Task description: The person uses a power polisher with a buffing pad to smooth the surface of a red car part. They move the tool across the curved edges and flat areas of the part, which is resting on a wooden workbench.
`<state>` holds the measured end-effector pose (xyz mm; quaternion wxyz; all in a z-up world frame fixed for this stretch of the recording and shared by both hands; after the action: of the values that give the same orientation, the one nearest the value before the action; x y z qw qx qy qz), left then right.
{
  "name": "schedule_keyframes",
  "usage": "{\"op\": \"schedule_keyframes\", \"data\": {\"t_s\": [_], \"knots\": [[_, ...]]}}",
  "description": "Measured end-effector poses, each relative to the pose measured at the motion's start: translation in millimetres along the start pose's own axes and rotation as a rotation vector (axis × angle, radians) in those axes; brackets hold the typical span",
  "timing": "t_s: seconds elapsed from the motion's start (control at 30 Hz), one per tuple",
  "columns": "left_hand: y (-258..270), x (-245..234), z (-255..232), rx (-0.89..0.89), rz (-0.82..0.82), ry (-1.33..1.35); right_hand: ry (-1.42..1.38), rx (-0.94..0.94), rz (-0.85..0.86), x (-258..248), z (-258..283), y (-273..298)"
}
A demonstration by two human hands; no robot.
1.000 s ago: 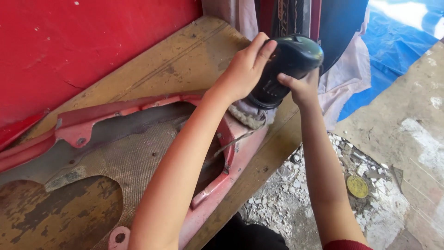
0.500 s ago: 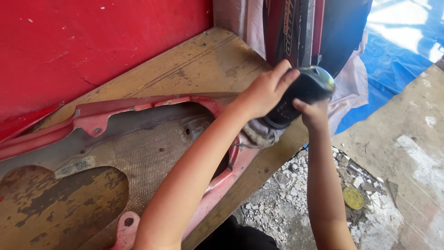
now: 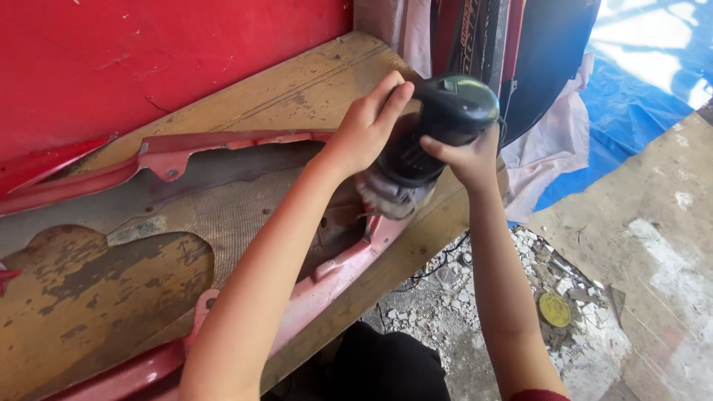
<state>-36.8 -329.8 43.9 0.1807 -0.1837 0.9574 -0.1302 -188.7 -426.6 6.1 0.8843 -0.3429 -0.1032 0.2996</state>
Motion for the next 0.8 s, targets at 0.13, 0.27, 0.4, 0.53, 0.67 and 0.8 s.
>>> {"op": "schedule_keyframes", "data": {"t_s": [0.13,0.27,0.4,0.53,0.67,0.8], "knots": [[39.6,-3.6,-14.7,-0.011,0.05,-0.01,-0.031,0.019,0.013,9.0,24.9,27.8],[55.8,-13.1,-6.7,0.029,0.081,-0.02,0.082,0.05,0.048,21.0,33.3,33.5],[43.9,-42.7,-4.4,0.071,-0.103,0.019,0.021,0.008,0.09,46.1,48.9,6.3],[49.2,-65.5,1.4,0.16,-0.237,0.064,0.203,0.01,0.122,61.1,55.4,1.5],[71.5,-52.1,5.0,0.051,-0.215,0.092,0.092,-0.049,0.145,66.1,79.9,18.0],[100.5,-28.3,-23.5,0.002,-0.107,0.048,0.057,-0.04,0.11,52.4,84.6,50.6]]}}
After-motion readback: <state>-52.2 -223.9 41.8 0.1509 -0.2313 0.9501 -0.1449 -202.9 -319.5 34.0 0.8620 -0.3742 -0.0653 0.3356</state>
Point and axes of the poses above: each hand's wrist, its own y-axis away from the middle knuckle, its own x-axis out of the palm, z = x × y, the point moved 10 cm from there along -y, towards the middle knuckle, and after that the axes turned 8 degrees about -x, right-handed, at the moved point
